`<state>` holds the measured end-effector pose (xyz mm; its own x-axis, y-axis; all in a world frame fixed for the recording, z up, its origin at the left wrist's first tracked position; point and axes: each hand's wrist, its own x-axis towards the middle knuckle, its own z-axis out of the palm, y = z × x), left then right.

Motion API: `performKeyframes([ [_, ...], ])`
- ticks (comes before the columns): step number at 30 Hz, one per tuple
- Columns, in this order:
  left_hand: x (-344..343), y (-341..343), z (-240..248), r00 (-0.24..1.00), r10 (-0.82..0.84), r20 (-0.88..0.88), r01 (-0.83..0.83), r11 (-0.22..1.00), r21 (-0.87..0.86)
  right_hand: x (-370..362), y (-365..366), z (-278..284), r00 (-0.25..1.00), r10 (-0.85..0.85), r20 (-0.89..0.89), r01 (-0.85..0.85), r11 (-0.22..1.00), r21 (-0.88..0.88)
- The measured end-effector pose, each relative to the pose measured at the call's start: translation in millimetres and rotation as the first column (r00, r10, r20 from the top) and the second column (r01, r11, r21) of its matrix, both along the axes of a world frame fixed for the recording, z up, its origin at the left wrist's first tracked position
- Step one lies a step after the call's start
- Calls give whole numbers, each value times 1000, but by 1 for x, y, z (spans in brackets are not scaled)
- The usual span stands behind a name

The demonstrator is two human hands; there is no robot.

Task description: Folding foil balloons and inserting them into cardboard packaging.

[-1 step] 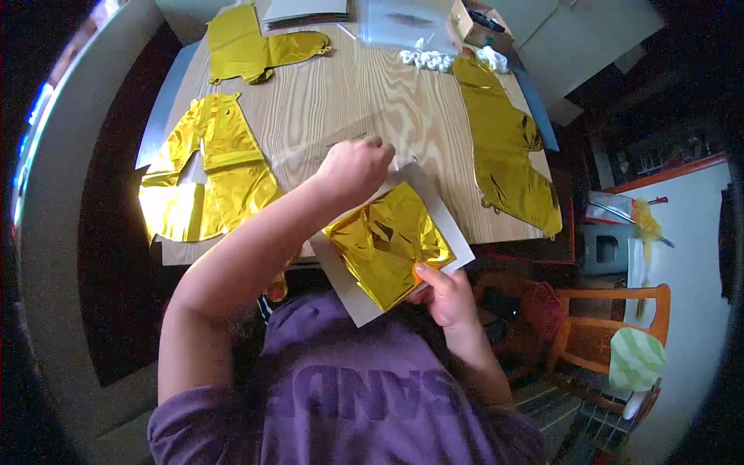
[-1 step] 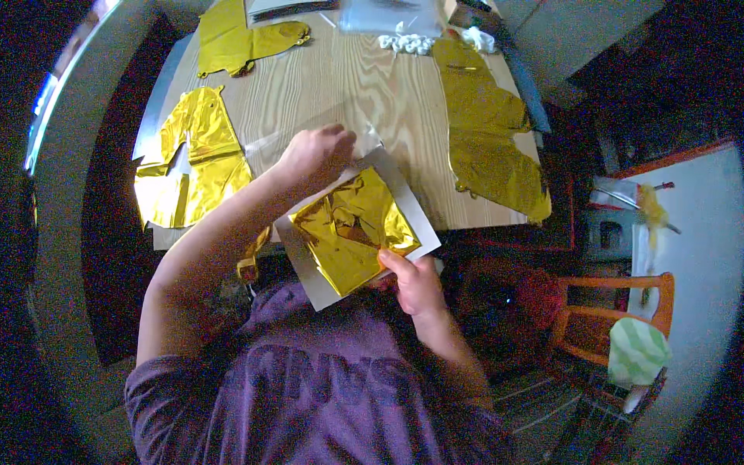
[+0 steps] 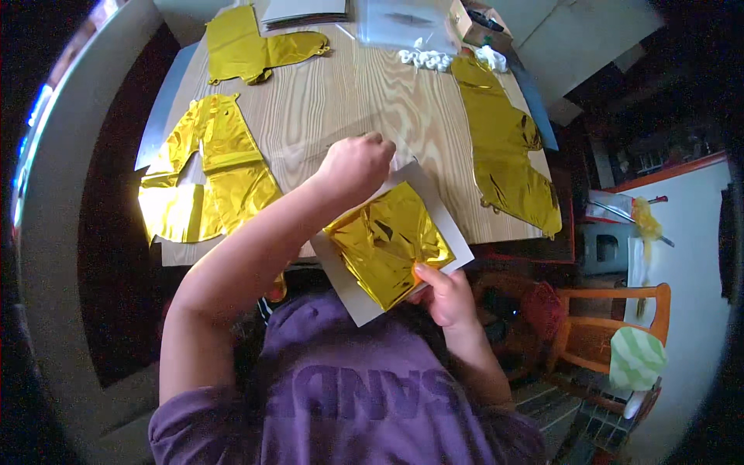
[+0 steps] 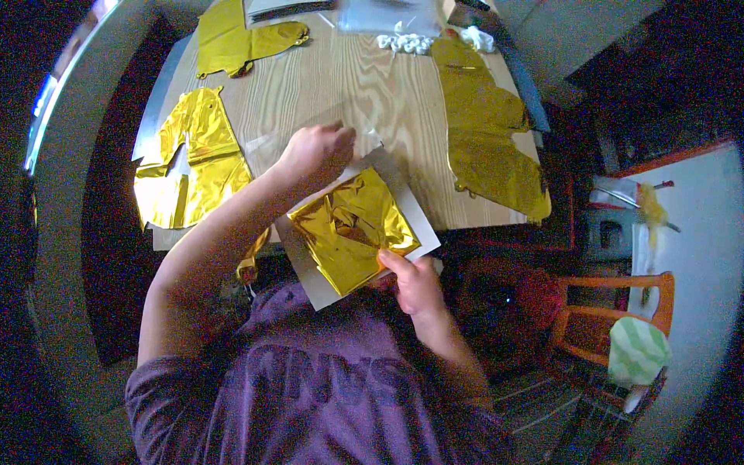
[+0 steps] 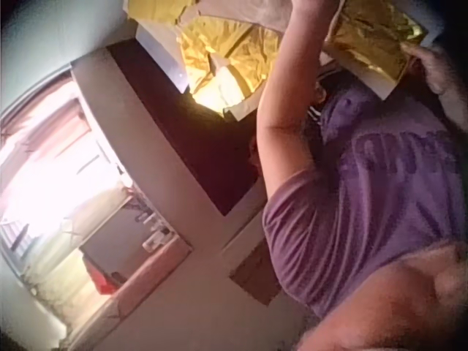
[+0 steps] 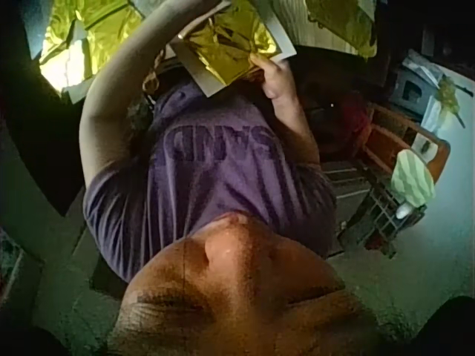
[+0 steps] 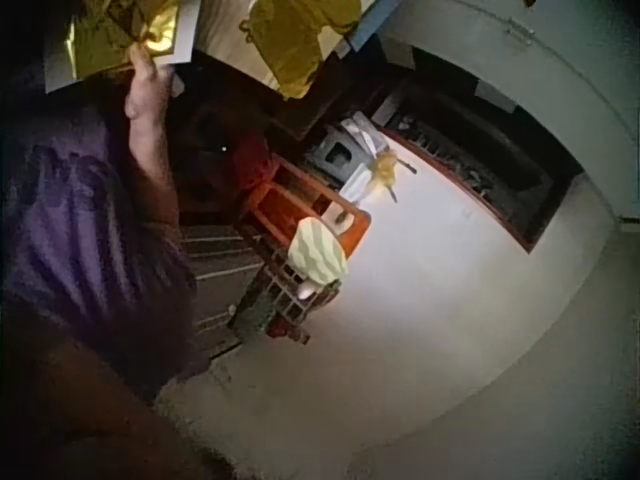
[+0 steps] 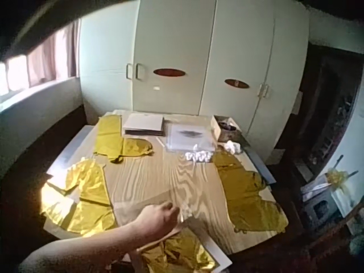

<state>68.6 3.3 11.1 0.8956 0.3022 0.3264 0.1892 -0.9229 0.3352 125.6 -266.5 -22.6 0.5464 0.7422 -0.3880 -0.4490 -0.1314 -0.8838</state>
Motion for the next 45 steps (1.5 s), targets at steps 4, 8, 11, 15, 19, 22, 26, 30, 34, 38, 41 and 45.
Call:
performKeyframes([
  [4,7,-5,-1,989,92,117,-89,996,-29,-3,3,-2,998,-33,-52,35,999,32],
  [8,8,-12,2,991,101,88,-102,995,5,-3,6,-1,999,1,-37,1,998,55],
  [11,8,-11,5,989,83,119,-86,996,17,-1,6,6,997,49,-63,-46,998,41],
  [15,11,-10,4,991,55,119,-58,998,19,-2,8,10,998,43,-38,-42,999,27],
  [19,19,-2,7,993,43,108,-42,999,-12,0,9,8,999,32,14,-33,999,36],
  [22,12,-19,22,990,-128,63,128,992,-3,6,14,22,999,49,-23,-49,999,4],
  [26,-2,-19,16,978,-204,33,207,974,-95,-2,19,22,998,43,-47,-41,998,41],
  [30,-13,-27,8,959,-238,154,261,952,-157,-18,20,-8,996,4,85,-12,996,92],
  [34,-18,-43,22,943,-332,12,332,941,-68,-27,26,-10,995,40,88,-47,996,72],
  [38,-39,-42,35,885,-345,311,404,903,-149,-34,22,-20,978,-22,209,1,995,101],
  [41,-70,-17,30,709,386,590,-219,916,-336,-34,18,-18,993,-71,99,54,985,163],
  [45,-91,-12,23,647,761,-43,77,-121,-990,-44,22,-4,987,-35,158,5,982,189],
])
